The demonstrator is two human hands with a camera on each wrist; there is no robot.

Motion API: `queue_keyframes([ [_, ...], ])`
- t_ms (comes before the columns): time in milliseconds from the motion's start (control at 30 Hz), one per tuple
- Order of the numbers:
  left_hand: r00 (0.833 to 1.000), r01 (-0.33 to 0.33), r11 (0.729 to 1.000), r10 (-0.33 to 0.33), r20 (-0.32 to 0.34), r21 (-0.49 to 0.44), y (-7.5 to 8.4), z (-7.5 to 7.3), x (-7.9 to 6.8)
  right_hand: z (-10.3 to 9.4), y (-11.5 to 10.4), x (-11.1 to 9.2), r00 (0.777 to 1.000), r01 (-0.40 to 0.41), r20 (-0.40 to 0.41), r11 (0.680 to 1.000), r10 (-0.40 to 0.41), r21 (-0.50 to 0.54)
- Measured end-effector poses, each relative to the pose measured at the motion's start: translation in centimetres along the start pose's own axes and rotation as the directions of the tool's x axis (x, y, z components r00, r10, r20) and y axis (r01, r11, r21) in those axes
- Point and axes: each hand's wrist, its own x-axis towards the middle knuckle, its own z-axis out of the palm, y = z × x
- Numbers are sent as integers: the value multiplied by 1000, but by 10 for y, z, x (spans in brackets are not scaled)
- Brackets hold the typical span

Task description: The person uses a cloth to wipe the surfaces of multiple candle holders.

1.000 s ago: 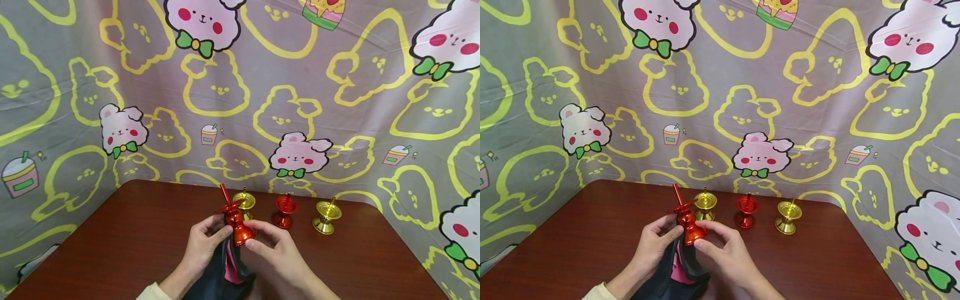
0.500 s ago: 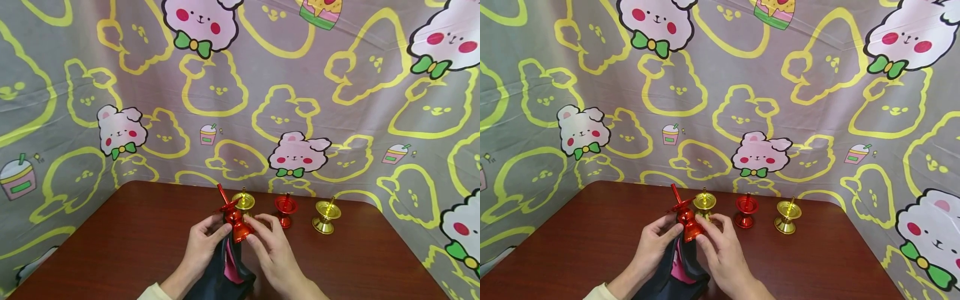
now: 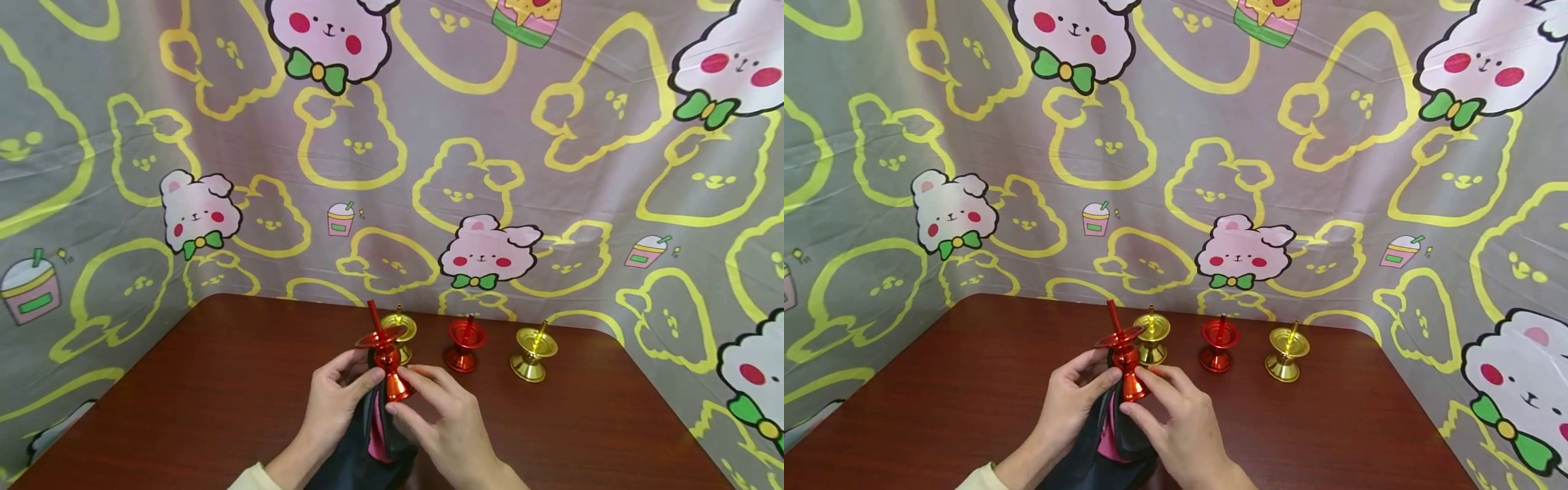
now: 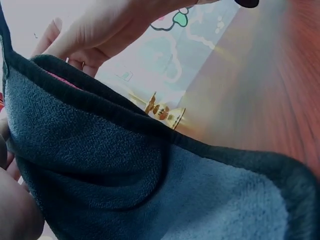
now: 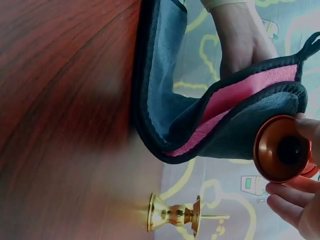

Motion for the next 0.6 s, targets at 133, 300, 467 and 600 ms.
queue_keyframes([
  [133,1000,3,1000,-3,6,1,0,1,1,0,0,2,1000,-1,-14,998,2,57],
  [300,1000,14,1000,-14,8,9,0,0,1,-2,1,5,997,-82,20,981,80,178],
  [467,999,37,999,-37,11,-11,1,0,1,-7,2,7,943,-331,161,881,292,339],
  [600,999,49,999,-49,9,-16,2,0,1,-9,4,9,862,-506,296,728,411,463],
])
